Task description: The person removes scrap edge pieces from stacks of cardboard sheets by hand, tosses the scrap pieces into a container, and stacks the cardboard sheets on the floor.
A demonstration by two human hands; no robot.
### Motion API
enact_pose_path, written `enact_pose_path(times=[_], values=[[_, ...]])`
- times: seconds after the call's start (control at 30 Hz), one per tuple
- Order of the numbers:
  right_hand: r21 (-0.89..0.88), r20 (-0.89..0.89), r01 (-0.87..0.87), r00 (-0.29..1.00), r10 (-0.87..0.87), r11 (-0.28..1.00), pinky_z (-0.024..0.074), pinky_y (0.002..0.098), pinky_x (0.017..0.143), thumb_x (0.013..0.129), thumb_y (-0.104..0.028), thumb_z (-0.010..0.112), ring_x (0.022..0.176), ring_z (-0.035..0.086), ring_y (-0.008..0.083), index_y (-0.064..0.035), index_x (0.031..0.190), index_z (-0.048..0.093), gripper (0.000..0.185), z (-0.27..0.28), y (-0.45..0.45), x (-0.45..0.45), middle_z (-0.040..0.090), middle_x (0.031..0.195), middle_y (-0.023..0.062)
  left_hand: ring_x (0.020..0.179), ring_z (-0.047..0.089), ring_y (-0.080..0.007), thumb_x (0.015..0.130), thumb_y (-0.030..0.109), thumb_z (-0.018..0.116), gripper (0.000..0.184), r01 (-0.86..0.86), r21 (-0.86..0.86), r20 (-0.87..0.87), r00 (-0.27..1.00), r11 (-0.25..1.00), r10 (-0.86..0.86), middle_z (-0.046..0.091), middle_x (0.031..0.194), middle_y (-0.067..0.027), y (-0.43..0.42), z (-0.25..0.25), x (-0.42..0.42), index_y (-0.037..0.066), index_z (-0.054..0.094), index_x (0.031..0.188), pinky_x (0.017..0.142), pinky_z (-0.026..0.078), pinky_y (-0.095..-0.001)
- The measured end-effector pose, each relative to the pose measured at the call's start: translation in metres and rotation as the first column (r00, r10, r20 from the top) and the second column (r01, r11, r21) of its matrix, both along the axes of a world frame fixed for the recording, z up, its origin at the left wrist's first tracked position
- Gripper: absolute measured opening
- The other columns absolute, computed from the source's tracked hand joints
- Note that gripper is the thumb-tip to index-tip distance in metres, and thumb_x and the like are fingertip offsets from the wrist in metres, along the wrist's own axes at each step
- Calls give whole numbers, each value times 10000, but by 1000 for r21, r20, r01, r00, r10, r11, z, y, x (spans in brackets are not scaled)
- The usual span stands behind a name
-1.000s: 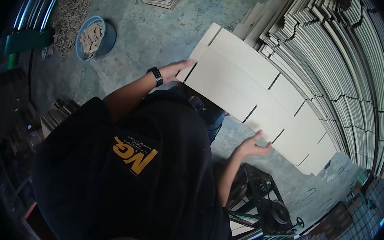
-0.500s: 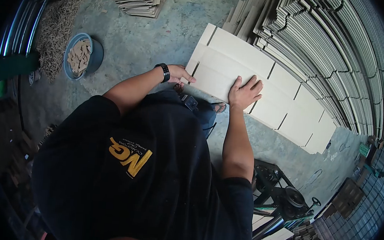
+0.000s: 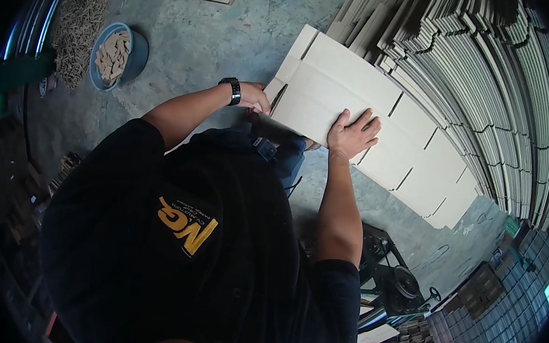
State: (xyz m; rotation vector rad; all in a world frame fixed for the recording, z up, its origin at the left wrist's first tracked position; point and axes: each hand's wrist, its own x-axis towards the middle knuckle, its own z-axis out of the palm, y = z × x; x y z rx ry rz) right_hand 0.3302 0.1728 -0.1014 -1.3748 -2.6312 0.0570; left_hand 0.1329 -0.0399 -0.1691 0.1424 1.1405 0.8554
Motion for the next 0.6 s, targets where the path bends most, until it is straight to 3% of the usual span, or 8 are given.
enact_pose_path(times=[0.3,0.37,0.43,0.47,0.5,0.53,0.57,0.6], values=[[36,3,-20,1000,20,999,214,521,1037,857,-447,515,1311,296,334,-51,1335,420,628,-2,3,-2,362,1364,227,565,523,-121,642,-4,675,180,73,-106,-65,995,992,-80,605,702,-61,2,-30,-3,7,603,807,456,368,-255],[36,-1,-25,1000,25,999,216,519,1038,857,-442,517,1309,298,334,-52,1334,422,623,-2,3,-2,359,1366,226,572,549,-111,606,46,705,215,186,-233,-182,956,955,-231,615,688,-76,8,-18,-9,-4,615,795,448,392,-252],[55,-1,-36,999,36,998,216,516,1038,859,-440,515,1305,302,335,-50,1328,429,617,-4,2,0,359,1366,227,605,589,-144,583,122,732,269,412,-265,-432,758,872,-489,642,712,-85,16,11,-27,-1,631,799,485,453,-284],[60,3,-42,999,42,997,217,511,1040,860,-443,513,1303,306,334,-49,1328,430,618,-6,1,2,357,1367,228,653,621,-199,592,152,709,276,578,-244,-615,528,778,-586,665,748,-101,11,-25,-41,-3,648,812,552,501,-328],[64,5,-44,999,44,997,217,505,1042,861,-445,512,1300,310,332,-48,1328,432,619,-7,0,6,356,1368,228,686,634,-244,597,154,676,279,802,-343,-740,91,490,-667,668,748,-116,25,-8,-61,-7,654,824,593,515,-349],[75,9,-55,998,55,996,226,491,1039,862,-446,513,1291,321,329,-48,1332,433,622,-7,0,8,354,1369,226,686,634,-244,597,154,676,279,800,-345,-738,92,490,-669,668,748,-116,45,-8,-73,-7,654,824,593,515,-349],[72,9,-57,998,57,996,226,491,1039,862,-446,513,1291,321,329,-48,1332,433,622,-7,0,7,354,1369,226,644,622,-234,628,151,648,189,282,-660,-562,430,696,-707,642,700,-94,69,-13,-83,23,645,767,567,511,-346],[25,-17,-44,999,44,999,207,534,1046,855,-441,524,1314,289,344,-49,1337,425,629,-5,0,8,354,1377,236,602,609,-224,658,148,620,108,-271,-855,-482,732,443,-482,616,651,-71,92,-20,-90,54,636,709,542,508,-343]])
